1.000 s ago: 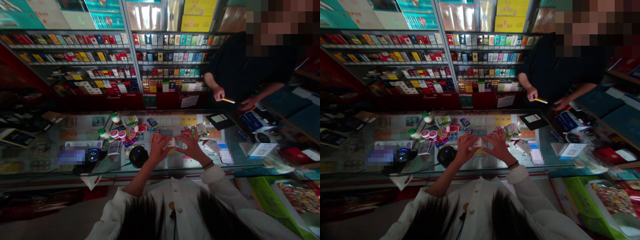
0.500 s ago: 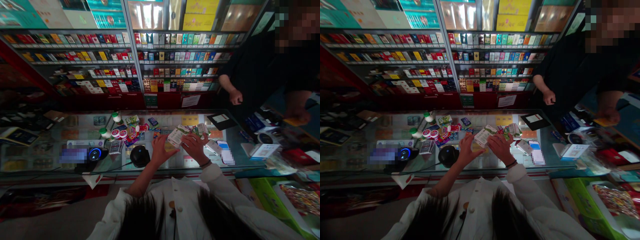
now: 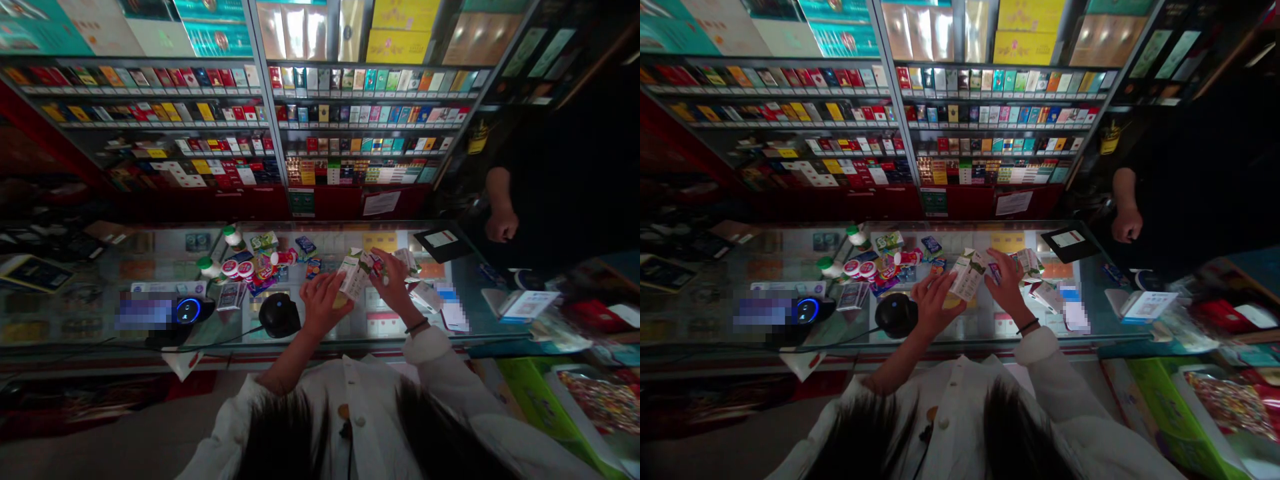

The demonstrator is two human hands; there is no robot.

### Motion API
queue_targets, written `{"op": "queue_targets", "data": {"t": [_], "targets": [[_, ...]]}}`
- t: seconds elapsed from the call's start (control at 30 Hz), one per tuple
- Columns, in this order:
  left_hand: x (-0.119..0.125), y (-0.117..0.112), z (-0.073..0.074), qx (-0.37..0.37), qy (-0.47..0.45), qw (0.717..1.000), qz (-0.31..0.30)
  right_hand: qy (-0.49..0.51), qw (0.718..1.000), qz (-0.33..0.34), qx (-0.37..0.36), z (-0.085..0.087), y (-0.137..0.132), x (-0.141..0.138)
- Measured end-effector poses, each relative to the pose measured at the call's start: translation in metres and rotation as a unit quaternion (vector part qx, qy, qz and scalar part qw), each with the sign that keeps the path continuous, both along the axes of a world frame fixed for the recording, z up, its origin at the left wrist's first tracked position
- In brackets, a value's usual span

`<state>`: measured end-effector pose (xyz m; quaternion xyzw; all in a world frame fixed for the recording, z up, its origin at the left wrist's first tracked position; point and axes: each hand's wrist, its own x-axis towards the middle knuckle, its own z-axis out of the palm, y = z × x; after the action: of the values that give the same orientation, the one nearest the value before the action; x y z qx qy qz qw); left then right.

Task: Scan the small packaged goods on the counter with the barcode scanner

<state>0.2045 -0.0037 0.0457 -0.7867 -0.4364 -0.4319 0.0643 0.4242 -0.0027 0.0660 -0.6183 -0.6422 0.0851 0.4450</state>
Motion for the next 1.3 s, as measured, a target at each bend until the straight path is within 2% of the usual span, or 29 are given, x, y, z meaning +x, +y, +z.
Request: {"op": "queue_targets", "data": {"t": [0.1, 0.23, 0.33, 0.4, 0.5, 0.6, 0.67, 0.8, 0.9, 1.1, 1.3], "targets": [[-0.001, 0.001, -0.007, 0.055, 0.026, 0.998, 0.000, 0.111, 0.988, 0.069, -0.085, 0.007, 0.006, 0.009], [0.002, 0.003, -0.015, 0.061, 0.059, 0.996, -0.019, 0.188, 0.966, 0.099, -0.146, 0.013, 0.013, 0.009], [0.003, 0.002, -0.013, 0.031, 0.074, 0.996, -0.026, 0.225, 0.953, 0.105, -0.174, 0.014, 0.018, 0.005], [0.000, 0.000, -0.004, -0.028, 0.092, 0.995, -0.016, 0.232, 0.953, 0.092, -0.173, 0.013, 0.020, 0.003], [-0.016, -0.001, 0.014, -0.112, 0.106, 0.988, 0.025, 0.184, 0.968, 0.058, -0.159, 0.009, 0.020, 0.000], [-0.047, 0.005, 0.029, -0.132, 0.078, 0.985, 0.080, 0.104, 0.983, 0.028, -0.152, 0.004, 0.022, -0.007], [-0.070, 0.014, 0.032, -0.139, 0.049, 0.981, 0.126, 0.049, 0.987, 0.006, -0.151, 0.001, 0.025, -0.014], [-0.109, 0.031, 0.023, -0.173, 0.016, 0.965, 0.194, -0.059, 0.989, -0.027, -0.134, -0.002, 0.030, -0.038], [-0.124, 0.037, 0.010, -0.207, -0.010, 0.953, 0.219, -0.123, 0.985, -0.024, -0.117, -0.002, 0.032, -0.061], [-0.131, 0.036, -0.001, -0.240, -0.045, 0.937, 0.249, -0.203, 0.974, -0.012, -0.102, -0.004, 0.030, -0.100], [-0.133, 0.036, 0.000, -0.253, -0.054, 0.934, 0.247, -0.222, 0.969, -0.008, -0.107, -0.006, 0.024, -0.112]]}}
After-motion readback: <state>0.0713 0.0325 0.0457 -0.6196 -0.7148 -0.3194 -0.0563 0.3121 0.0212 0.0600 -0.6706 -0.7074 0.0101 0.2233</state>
